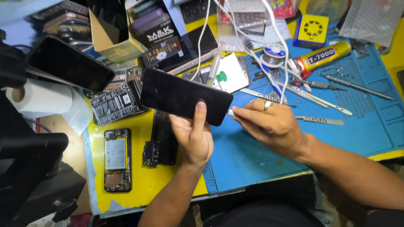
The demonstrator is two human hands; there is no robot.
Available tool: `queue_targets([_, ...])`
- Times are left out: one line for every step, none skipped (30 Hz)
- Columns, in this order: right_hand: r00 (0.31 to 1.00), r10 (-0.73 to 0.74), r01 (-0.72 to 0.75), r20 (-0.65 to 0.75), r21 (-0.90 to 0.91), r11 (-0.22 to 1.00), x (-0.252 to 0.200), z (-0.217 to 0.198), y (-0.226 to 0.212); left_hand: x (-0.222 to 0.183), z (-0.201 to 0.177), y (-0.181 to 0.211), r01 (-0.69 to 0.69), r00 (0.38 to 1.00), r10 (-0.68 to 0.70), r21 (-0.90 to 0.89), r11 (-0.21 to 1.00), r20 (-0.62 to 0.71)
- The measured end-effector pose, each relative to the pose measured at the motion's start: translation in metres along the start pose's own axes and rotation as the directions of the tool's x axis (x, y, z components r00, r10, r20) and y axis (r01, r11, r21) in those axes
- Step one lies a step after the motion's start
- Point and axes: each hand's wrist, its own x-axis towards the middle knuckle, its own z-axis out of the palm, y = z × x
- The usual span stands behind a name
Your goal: Reassembling the internal components of a mobile phone, including installing the battery and the main frame.
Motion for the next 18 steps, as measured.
queue_targets([1.0,-0.008,0.008,-0.001,-0.003,1.0,0.0,0.0,0.001,0.001,0.004,0.002,-0.007,1.0,0.007,-0.004,1.0,0.003])
queue_targets([1.0,0.001,-0.001,-0.003,0.015,1.0,0.0,0.0,0.001,0.001,0.008,0.004,0.009,1.0,-0.009,-0.02,1.0,-0.005])
queue_targets([1.0,0.012,-0.012,-0.001,0.037,0.999,-0.001,0.001,0.001,0.001,0.011,0.007,0.026,0.999,-0.027,-0.033,0.999,-0.018])
queue_targets([1.0,0.006,-0.006,0.001,0.038,0.999,-0.001,0.001,0.002,0.0,0.012,0.008,0.02,1.0,-0.02,-0.034,0.999,-0.02])
queue_targets([1.0,0.014,-0.014,0.0,0.045,0.999,-0.001,0.002,0.002,0.001,0.013,0.008,0.014,1.0,-0.015,-0.028,1.0,-0.019])
queue_targets([1.0,0.022,-0.022,0.0,0.051,0.998,0.0,0.002,0.002,0.001,0.014,0.009,0.009,1.0,-0.01,-0.022,1.0,-0.018])
queue_targets([1.0,0.019,-0.019,0.002,0.051,0.999,-0.001,0.002,0.004,0.001,0.013,0.007,0.006,1.0,-0.007,-0.024,1.0,-0.019])
queue_targets([1.0,0.025,-0.025,0.003,0.065,0.998,-0.001,0.003,0.005,0.002,0.012,0.006,0.004,1.0,-0.005,-0.019,1.0,-0.017])
queue_targets([1.0,0.03,-0.031,0.007,0.078,0.996,-0.002,0.003,0.007,0.002,0.01,0.004,0.002,1.0,-0.002,-0.015,1.0,-0.017])
queue_targets([1.0,0.026,-0.027,0.012,0.078,0.997,-0.003,0.004,0.006,0.001,0.01,0.004,-0.001,1.0,0.001,-0.018,1.0,-0.021])
queue_targets([0.999,0.032,-0.032,0.008,0.081,0.996,-0.004,0.004,0.006,0.001,0.011,0.004,-0.003,1.0,0.003,-0.009,1.0,-0.023])
queue_targets([0.999,0.037,-0.037,0.004,0.084,0.996,-0.004,0.005,0.007,0.001,0.011,0.004,-0.005,1.0,0.005,-0.001,1.0,-0.025])
queue_targets([0.999,0.037,-0.038,0.007,0.084,0.996,-0.006,0.006,0.007,0.0,0.012,0.005,-0.005,1.0,0.005,-0.002,1.0,-0.028])
queue_targets([0.999,0.05,-0.051,0.003,0.089,0.995,-0.008,0.006,0.008,-0.002,0.012,0.005,-0.001,1.0,0.001,0.005,1.0,-0.03])
queue_targets([0.998,0.059,-0.058,0.0,0.092,0.994,-0.008,0.006,0.01,-0.001,0.014,0.005,-0.001,0.999,0.002,0.01,1.0,-0.032])
queue_targets([0.999,0.053,-0.054,0.003,0.09,0.994,-0.009,0.006,0.011,-0.001,0.012,0.003,-0.006,0.999,0.006,0.005,1.0,-0.034])
queue_targets([0.998,0.057,-0.057,0.007,0.09,0.994,-0.009,0.006,0.013,-0.001,0.01,0.0,0.001,1.0,0.0,0.013,1.0,-0.028])
queue_targets([0.998,0.061,-0.061,0.01,0.089,0.994,-0.01,0.006,0.014,0.0,0.009,-0.002,0.007,1.0,-0.006,0.022,1.0,-0.022])
